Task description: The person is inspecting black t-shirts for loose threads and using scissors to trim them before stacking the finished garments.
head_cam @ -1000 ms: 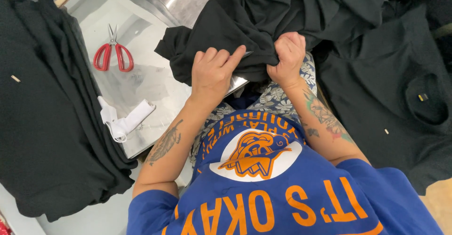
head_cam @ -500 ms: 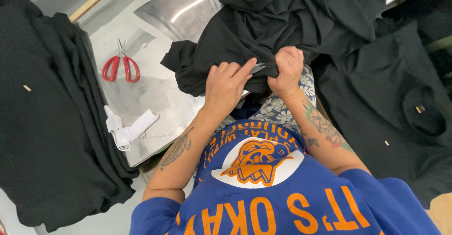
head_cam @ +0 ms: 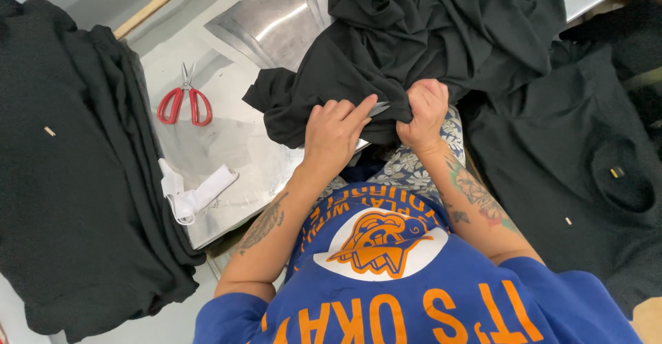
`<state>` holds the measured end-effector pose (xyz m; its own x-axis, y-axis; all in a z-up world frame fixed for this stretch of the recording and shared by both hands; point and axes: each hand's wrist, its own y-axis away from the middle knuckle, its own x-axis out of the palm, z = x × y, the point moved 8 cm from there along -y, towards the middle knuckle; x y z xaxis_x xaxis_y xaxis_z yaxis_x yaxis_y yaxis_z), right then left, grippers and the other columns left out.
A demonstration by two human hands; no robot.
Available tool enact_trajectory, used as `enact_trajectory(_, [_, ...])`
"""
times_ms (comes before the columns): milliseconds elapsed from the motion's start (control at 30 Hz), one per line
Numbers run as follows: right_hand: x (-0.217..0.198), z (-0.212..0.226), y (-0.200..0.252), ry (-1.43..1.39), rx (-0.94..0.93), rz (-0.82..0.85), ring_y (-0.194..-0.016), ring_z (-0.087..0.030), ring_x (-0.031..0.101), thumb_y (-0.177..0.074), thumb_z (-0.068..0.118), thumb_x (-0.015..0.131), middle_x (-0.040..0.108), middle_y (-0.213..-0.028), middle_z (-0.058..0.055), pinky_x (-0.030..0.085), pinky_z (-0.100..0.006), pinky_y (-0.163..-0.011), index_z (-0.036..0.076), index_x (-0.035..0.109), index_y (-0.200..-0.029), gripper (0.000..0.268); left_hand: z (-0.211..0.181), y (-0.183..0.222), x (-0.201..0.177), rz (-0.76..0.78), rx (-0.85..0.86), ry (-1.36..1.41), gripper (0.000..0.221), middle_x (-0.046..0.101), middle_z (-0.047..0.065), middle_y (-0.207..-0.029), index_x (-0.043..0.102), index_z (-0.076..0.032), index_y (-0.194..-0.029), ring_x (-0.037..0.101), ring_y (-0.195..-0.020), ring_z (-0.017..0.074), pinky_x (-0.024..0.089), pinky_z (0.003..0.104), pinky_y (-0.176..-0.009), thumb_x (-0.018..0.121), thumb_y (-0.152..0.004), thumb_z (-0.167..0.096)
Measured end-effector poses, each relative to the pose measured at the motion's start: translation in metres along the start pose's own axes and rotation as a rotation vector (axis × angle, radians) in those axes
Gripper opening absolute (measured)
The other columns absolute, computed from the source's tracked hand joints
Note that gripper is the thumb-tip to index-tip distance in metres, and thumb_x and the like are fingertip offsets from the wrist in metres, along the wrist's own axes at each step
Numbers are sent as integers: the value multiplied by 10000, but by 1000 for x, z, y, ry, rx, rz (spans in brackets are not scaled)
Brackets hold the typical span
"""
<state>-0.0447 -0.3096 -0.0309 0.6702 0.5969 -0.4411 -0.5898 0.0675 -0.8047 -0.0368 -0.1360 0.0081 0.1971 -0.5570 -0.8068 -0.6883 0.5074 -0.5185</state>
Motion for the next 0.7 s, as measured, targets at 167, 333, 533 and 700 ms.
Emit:
enact_trajectory(167, [2,-2,3,0,5,3,-789,-294,600,-1032,193,536,493,-704,-42,446,-384,-738,101,526,-703,341,2,1,-3,-22,-52,53,303,470,-32,-783,650,-229,-1374,505,-711,187,372,325,-640,546,-1093,-273])
enact_trajectory(333, [2,-3,4,-5,14,15,-795,-296,600,-1042,190,539,487,-704,-37,451,-386,-744,99,526,-706,348,-5,5,-8,18,-89,54,316,540,-8,-819,650,-186,-1366,563,-755,198,427,331,-664,576,-1074,-278])
enact_trajectory(533, [0,1,1,5,2,3,-775,-295,596,-1037,181,528,503,-706,-50,441,-390,-731,96,529,-709,339,-4,5,2,-13,-149,213,310,590,4,-829,663,-212,-1369,622,-784,221,495,325,-695,594,-1068,-243])
enact_trajectory(700, [-3,5,-4,-8,23,-6,-781,-299,598,-1045,173,506,470,-699,-33,432,-386,-719,101,521,-706,347,1,8,-3,-18,-315,444,369,646,48,-880,622,-166,-1431,687,-843,219,569,314,-737,627,-1068,-230])
